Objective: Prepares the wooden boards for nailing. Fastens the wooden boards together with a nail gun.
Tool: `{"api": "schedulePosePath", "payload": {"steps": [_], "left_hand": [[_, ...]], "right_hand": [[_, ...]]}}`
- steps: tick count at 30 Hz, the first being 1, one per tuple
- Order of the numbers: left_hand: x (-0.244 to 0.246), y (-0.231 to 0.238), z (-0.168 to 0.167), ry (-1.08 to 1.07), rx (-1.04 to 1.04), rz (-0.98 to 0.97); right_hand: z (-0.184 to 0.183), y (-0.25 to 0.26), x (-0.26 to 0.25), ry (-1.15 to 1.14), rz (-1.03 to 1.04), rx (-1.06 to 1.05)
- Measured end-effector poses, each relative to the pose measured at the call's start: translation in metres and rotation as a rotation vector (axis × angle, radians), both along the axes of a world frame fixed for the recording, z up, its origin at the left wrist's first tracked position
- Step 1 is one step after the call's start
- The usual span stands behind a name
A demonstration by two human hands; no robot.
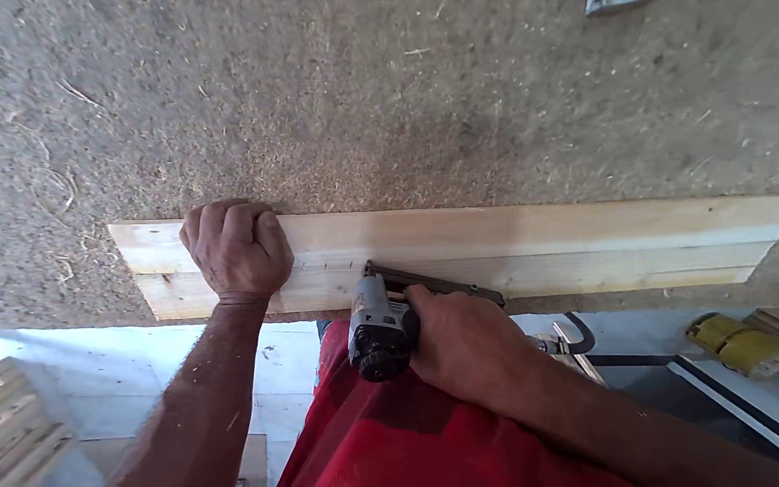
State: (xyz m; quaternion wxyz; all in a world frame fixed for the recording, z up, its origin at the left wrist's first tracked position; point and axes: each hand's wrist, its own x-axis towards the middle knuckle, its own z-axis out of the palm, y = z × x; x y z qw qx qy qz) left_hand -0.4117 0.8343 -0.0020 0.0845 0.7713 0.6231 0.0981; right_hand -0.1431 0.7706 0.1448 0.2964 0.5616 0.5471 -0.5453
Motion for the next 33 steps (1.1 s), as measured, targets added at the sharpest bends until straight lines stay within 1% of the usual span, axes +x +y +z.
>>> {"api": "schedulePosePath", "payload": {"steps": [14,17,19,22,26,28,29,31,33], "left_hand": [[0.0,-0.001,-0.001,0.029,-0.056,0.037],[0.001,-0.003,0.001,0.058,-0.11,0.061],[0.006,-0.004,0.004,0.079,-0.128,0.076],[0.038,-0.015,0.012,0.026,-0.1,0.04],[0.136,-0.046,0.023,-0.129,-0.114,-0.081],[0.181,-0.061,0.016,-0.152,-0.115,-0.105],[0.195,-0.066,0.01,-0.118,-0.107,-0.096],[0.202,-0.069,0.004,-0.052,-0.11,-0.086],[0.199,-0.069,0.0,-0.046,-0.08,-0.077]], "right_hand": [[0.007,-0.032,0.065,-0.146,-0.051,0.018],[0.008,-0.043,0.084,-0.153,-0.066,0.045],[0.009,-0.046,0.096,-0.157,-0.078,0.025],[0.01,-0.05,0.114,-0.157,-0.098,0.019],[0.008,-0.057,0.142,-0.138,-0.108,-0.002],[0.008,-0.061,0.156,-0.124,-0.107,0.008],[0.007,-0.064,0.164,-0.123,-0.107,0.014],[0.007,-0.069,0.179,-0.124,-0.106,0.018],[0.005,-0.076,0.194,-0.123,-0.117,0.043]]}}
